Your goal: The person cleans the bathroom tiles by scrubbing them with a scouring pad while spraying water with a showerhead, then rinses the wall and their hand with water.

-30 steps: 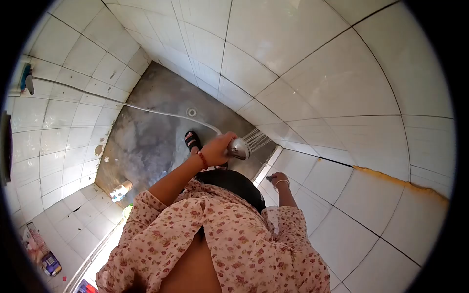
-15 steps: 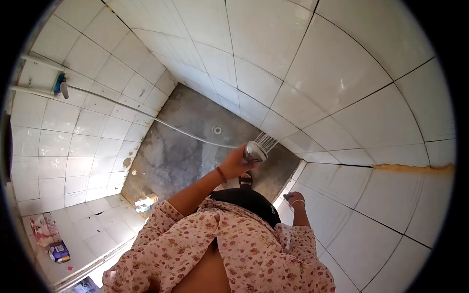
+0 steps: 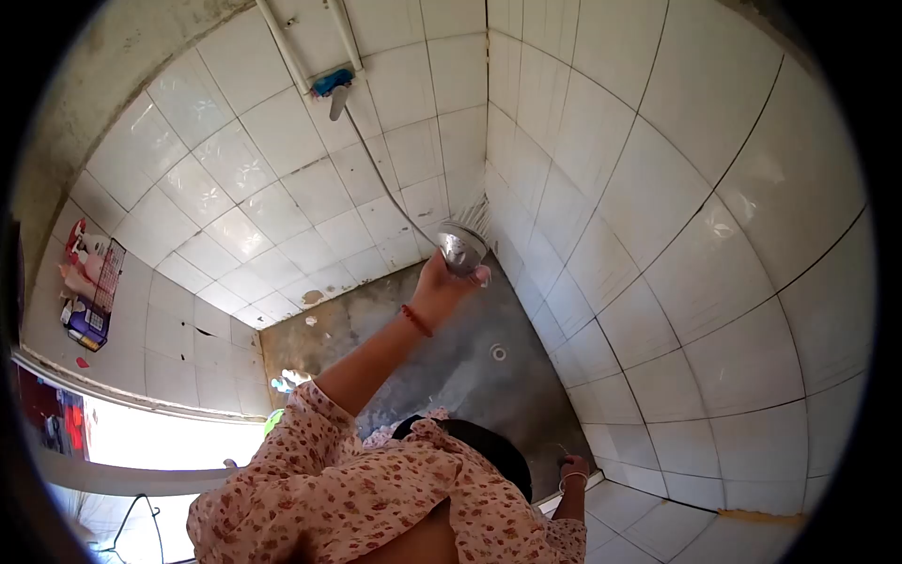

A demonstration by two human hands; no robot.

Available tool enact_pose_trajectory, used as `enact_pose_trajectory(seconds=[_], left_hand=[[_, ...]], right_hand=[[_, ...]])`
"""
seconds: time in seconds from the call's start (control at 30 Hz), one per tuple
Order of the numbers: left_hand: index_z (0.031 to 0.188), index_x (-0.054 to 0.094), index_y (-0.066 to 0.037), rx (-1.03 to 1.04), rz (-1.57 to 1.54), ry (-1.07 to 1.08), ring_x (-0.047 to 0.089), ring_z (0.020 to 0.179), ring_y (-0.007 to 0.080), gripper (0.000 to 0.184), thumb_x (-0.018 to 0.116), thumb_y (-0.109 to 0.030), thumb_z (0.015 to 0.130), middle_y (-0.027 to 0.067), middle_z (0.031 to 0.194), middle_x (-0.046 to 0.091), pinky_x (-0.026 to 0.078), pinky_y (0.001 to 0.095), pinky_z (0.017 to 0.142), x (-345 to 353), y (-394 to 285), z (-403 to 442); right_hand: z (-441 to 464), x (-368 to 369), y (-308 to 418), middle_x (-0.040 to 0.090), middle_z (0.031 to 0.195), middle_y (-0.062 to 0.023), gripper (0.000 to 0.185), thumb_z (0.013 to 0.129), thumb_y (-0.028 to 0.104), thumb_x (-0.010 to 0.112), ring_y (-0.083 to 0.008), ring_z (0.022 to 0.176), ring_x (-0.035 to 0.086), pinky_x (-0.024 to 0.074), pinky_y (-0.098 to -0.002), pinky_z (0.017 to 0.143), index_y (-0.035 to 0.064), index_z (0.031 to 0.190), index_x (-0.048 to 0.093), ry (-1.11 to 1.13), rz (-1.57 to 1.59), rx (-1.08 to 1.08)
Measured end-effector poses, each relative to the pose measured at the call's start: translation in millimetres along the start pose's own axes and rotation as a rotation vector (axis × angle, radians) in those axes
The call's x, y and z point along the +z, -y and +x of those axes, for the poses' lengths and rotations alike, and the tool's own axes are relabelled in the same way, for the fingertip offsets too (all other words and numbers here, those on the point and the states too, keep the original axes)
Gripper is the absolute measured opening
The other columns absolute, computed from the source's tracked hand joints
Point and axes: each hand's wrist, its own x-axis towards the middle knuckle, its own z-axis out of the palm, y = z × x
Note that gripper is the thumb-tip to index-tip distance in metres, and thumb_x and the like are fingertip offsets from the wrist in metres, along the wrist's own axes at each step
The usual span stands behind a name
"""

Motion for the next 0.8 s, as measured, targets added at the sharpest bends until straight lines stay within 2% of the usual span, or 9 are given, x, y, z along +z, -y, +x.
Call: enact_pose_trajectory(seconds=[0.03,0.17,0.3,0.4,0.5,0.53,0.63,0.73,0.8], left_hand=[[0.108,0.049,-0.004,0.009,-0.023,-0.073,0.056,0.088,0.0095,0.038,0.074,-0.015,0.081,0.0021,0.093,0.059,0.049,0.0260,0.077,-26.2,0.3,4.9],[0.109,0.047,-0.004,-0.200,-0.088,-0.332,0.056,0.083,0.0129,0.035,0.070,-0.011,0.083,0.0034,0.096,0.057,0.054,0.0310,0.069,-130.0,-1.7,9.6],[0.111,0.046,-0.006,-0.209,-0.207,-0.559,0.056,0.086,0.0135,0.035,0.068,-0.011,0.085,0.0030,0.098,0.056,0.056,0.0353,0.070,-215.3,1.8,-11.9],[0.111,0.047,-0.007,-0.190,-0.188,-0.713,0.055,0.092,0.0140,0.032,0.066,-0.011,0.086,0.0026,0.098,0.056,0.056,0.0396,0.072,-281.1,9.1,-40.2],[0.111,0.048,-0.007,-0.137,-0.247,-0.877,0.056,0.091,0.0150,0.030,0.065,-0.009,0.086,0.0027,0.098,0.057,0.056,0.0415,0.071,-335.2,21.3,-74.5],[0.109,0.049,-0.007,-0.137,-0.248,-0.939,0.057,0.091,0.0162,0.028,0.065,-0.009,0.085,0.0030,0.098,0.057,0.056,0.0419,0.070,-349.4,18.9,-87.0],[0.111,0.047,-0.008,-0.174,-0.220,-1.085,0.056,0.083,0.0131,0.037,0.070,-0.017,0.083,0.0019,0.096,0.056,0.053,0.0326,0.062,-389.0,22.3,-124.6],[0.112,0.048,-0.009,-0.183,-0.216,-1.285,0.057,0.083,0.0146,0.039,0.071,-0.020,0.082,0.0034,0.097,0.057,0.053,0.0318,0.059,-412.8,34.7,-156.4],[0.111,0.048,-0.009,-0.201,-0.173,-1.369,0.058,0.084,0.0155,0.039,0.071,-0.021,0.082,0.0041,0.097,0.057,0.053,0.0308,0.057,-426.5,41.5,-182.6]], right_hand=[[0.8,5.4,9.2,0.069,0.095,-0.0178,0.026,0.071,0.007,0.056,-0.0312,0.091,0.066,0.0515,-0.0368,0.085,0.0067,0.091,0.073,-0.010,-0.006,0.004],[1.5,21.0,49.9,0.069,0.093,-0.0179,0.025,0.072,0.007,0.057,-0.0321,0.090,0.067,0.0518,-0.0375,0.084,0.0067,0.091,0.073,-0.020,-0.054,0.010],[-4.0,24.0,76.2,0.069,0.092,-0.0174,0.024,0.075,0.008,0.057,-0.0318,0.090,0.066,0.0520,-0.0390,0.082,0.0064,0.093,0.073,0.055,-0.262,0.015],[16.6,54.0,59.6,0.070,0.092,-0.0171,0.023,0.079,0.010,0.056,-0.0315,0.090,0.066,0.0522,-0.0393,0.082,0.0048,0.095,0.072,-0.013,-0.309,0.075],[27.7,36.6,103.5,0.070,0.091,-0.0171,0.023,0.083,0.013,0.056,-0.0313,0.088,0.066,0.0526,-0.0389,0.081,0.0034,0.097,0.071,0.118,-0.258,0.158],[34.3,31.4,121.0,0.070,0.092,-0.0159,0.023,0.083,0.010,0.055,-0.0296,0.086,0.066,0.0523,-0.0377,0.079,0.0034,0.098,0.071,0.158,-0.281,0.102],[58.1,11.2,181.6,0.069,0.093,-0.0123,0.026,0.083,0.003,0.054,-0.0246,0.082,0.064,0.0515,-0.0340,0.075,0.0035,0.102,0.070,0.272,-0.352,-0.060],[87.3,0.6,250.9,0.069,0.095,-0.0087,0.031,0.082,-0.004,0.052,-0.0195,0.077,0.062,0.0507,-0.0302,0.070,0.0036,0.107,0.070,0.417,-0.450,-0.234],[116.7,10.8,301.6,0.069,0.094,-0.0112,0.028,0.082,0.001,0.053,-0.0229,0.080,0.063,0.0514,-0.0329,0.072,0.0035,0.104,0.070,0.417,-0.553,-0.427]])
